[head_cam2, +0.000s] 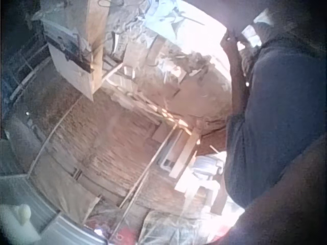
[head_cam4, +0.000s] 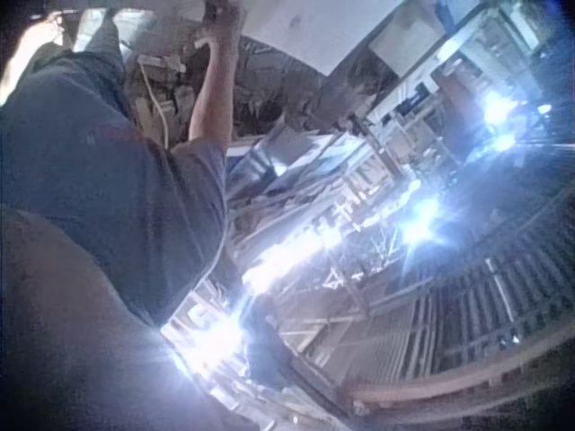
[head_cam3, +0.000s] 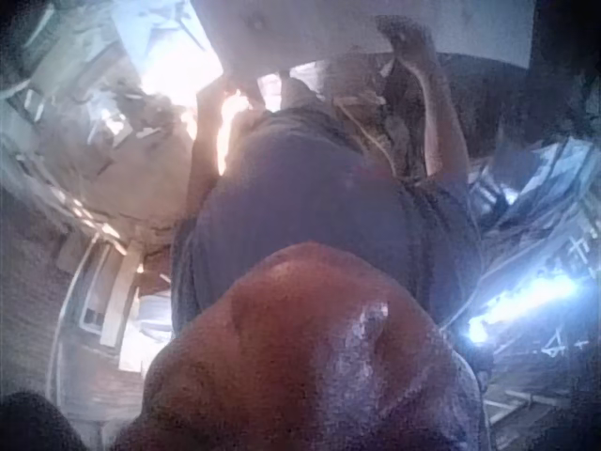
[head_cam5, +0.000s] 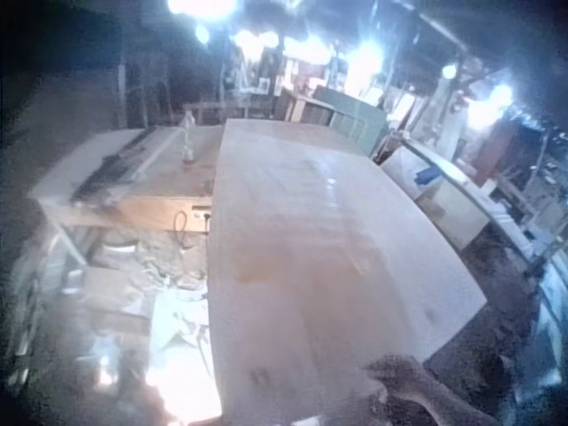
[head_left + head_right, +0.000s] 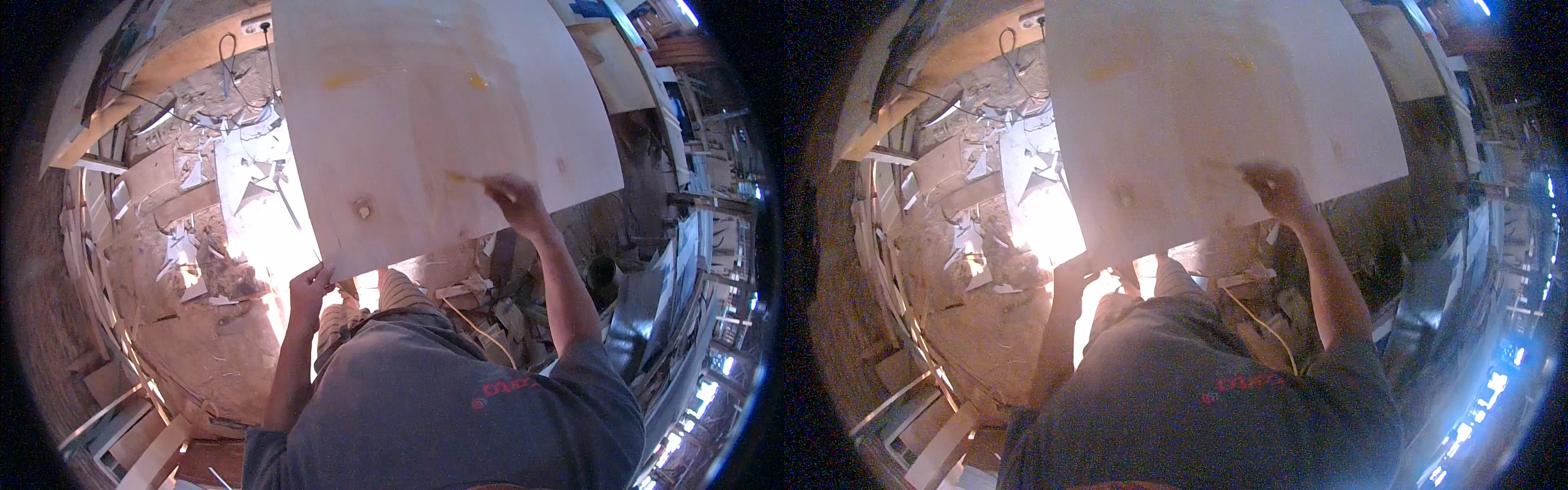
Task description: The person pours a yellow liquid from a plastic bottle onto a large wooden board and spreads it evenly using a small rectangular block. The person repeatedly pours more liquid and continues to spread it across the surface of the board.
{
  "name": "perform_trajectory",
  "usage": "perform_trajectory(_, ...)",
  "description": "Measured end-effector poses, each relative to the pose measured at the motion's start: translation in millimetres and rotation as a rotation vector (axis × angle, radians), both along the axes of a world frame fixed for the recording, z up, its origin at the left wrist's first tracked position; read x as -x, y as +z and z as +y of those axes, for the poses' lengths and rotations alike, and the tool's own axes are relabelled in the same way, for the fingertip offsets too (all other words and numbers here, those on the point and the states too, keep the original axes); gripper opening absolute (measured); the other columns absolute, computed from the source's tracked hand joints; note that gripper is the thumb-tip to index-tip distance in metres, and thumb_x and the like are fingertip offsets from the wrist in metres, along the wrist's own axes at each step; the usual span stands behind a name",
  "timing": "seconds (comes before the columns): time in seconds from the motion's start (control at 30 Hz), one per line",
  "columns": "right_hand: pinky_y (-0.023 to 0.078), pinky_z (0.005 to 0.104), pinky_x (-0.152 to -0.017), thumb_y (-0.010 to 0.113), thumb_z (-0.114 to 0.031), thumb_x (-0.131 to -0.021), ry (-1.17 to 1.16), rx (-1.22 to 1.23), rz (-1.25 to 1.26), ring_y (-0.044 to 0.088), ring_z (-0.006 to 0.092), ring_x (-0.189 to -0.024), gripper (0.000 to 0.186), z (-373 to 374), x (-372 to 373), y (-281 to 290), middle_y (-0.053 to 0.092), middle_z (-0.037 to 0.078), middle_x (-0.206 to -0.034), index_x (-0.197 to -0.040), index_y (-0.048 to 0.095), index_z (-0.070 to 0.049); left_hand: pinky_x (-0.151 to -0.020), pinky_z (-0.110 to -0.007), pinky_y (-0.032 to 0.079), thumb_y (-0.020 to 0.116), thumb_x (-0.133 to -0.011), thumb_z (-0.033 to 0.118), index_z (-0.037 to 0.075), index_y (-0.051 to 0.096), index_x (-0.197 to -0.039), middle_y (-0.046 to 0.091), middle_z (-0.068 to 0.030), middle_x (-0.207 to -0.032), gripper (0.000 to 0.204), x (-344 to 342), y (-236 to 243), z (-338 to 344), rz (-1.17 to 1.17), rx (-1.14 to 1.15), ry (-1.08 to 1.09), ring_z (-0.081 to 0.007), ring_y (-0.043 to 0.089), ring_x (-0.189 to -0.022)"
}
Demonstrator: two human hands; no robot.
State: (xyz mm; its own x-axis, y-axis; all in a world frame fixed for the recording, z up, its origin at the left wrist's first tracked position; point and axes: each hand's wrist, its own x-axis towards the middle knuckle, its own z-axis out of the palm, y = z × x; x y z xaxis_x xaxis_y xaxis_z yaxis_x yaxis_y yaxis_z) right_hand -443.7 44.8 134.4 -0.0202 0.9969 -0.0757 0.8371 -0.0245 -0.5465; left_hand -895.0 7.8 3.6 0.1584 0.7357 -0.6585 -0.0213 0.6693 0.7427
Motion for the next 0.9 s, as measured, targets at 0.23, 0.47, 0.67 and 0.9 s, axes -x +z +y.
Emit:
perform_trajectory(0.23,0.053,0.0443,-0.102,0.06,-0.003,-0.098,0.216,-0.351,-0.182,0.066,0.0345,-0.116,0.031,218.8,23.3,-61.8,0.07,0.013,-0.129,-0.126,0.071,-0.008,-0.08,-0.03,0.056,0.072,-0.098,0.03,-0.005,0.069,-0.128,0.075,-0.0104,-0.104,0.047,-9.6,16.3,3.4,0.144,0.037,0.148,-0.0152,0.068,-0.09)
perform_trajectory(0.47,0.055,0.0493,-0.098,0.056,-0.017,-0.1,0.261,-0.156,-0.481,0.067,0.0349,-0.116,0.031,312.4,27.9,-73.3,0.072,0.008,-0.125,-0.127,0.072,-0.02,-0.079,-0.03,0.055,0.067,-0.102,0.025,-0.004,0.073,-0.118,0.075,-0.0078,-0.096,0.033,-18.6,14.4,-8.4,0.205,0.049,0.269,-0.0135,0.068,-0.087)
perform_trajectory(0.67,0.055,0.0511,-0.095,0.059,-0.021,-0.098,0.192,-0.026,-0.632,0.069,0.0374,-0.109,0.031,356.3,5.1,-63.5,0.074,0.013,-0.118,-0.125,0.074,-0.022,-0.078,-0.033,0.057,0.066,-0.101,0.026,-0.004,0.074,-0.117,0.076,-0.0111,-0.093,0.034,-23.7,9.8,-10.2,0.267,0.015,0.153,-0.0169,0.071,-0.082)
perform_trajectory(0.9,0.057,0.0512,-0.089,0.063,-0.015,-0.089,0.391,0.053,-0.554,0.073,0.0369,-0.095,0.03,193.8,43.4,-59.1,0.077,0.013,-0.101,-0.113,0.08,-0.022,-0.075,-0.03,0.057,0.063,-0.1,0.007,-0.011,0.071,-0.118,0.075,-0.0133,-0.093,0.027,-10.3,8.2,1.0,0.198,-0.047,0.034,-0.0159,0.071,-0.08)
